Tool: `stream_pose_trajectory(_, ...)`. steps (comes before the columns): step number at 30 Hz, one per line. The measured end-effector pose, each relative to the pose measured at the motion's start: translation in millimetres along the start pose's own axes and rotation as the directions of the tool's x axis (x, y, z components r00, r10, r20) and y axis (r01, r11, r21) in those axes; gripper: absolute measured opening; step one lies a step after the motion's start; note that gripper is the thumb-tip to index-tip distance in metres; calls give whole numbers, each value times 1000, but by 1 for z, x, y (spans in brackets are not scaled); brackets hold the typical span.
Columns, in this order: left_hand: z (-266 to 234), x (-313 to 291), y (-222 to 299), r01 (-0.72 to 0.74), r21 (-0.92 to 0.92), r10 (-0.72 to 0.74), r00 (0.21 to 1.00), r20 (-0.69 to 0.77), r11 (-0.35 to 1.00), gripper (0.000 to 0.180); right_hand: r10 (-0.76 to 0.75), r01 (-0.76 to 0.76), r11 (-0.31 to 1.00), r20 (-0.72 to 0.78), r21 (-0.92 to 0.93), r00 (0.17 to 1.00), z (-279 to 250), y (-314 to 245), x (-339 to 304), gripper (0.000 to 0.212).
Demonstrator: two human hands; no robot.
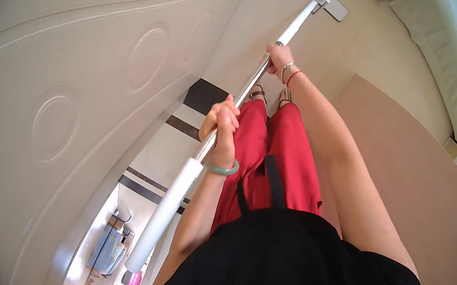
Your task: The person mops the tiled floor of a bedroom using a white flat mop. They move the mop back and forth across the floor, covering areas near the bed, a door, and a dark decorative border.
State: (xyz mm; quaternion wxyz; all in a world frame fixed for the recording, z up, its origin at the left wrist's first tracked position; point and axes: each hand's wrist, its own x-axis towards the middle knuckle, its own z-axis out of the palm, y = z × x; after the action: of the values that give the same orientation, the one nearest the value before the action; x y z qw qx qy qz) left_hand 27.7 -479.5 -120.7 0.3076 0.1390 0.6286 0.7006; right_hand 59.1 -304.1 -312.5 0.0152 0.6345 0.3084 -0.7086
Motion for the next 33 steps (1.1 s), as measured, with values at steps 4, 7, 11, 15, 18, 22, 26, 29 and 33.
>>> stream_pose_trajectory(4,-40,-68,36,252,175,-214,954,-210,952,18,98,-100,994,36,47,995,38,66,-62,15)
stream_pose_trajectory(7,-68,-115,80,318,162,-257,915,-310,934,23,-22,22,1000,9,-14,1000,74,158,-101,10)
stream_pose_trajectory(11,-100,-175,104,234,243,-124,910,-395,942,32,238,-214,943,69,-253,969,91,169,-184,17)
stream_pose_trajectory(15,-86,-154,101,225,163,-141,900,-414,961,32,135,-120,983,100,-139,986,92,174,-164,15)
stream_pose_trajectory(18,-71,-96,81,184,110,-159,966,-202,977,29,129,-124,989,51,-86,990,79,147,-100,24)
stream_pose_trajectory(22,-34,-40,19,229,114,-206,961,-182,967,24,29,-31,999,-56,-34,998,30,34,-37,15)
stream_pose_trajectory(26,13,13,15,-67,86,65,998,25,994,21,48,-48,997,11,58,999,2,-20,-6,14)
stream_pose_trajectory(29,12,-4,41,256,180,-235,963,-130,950,21,75,-76,996,-29,-37,997,12,-7,-26,11)
stream_pose_trajectory(33,-26,-69,72,302,179,-242,925,-295,936,23,-24,49,972,109,-231,994,38,118,-44,16)
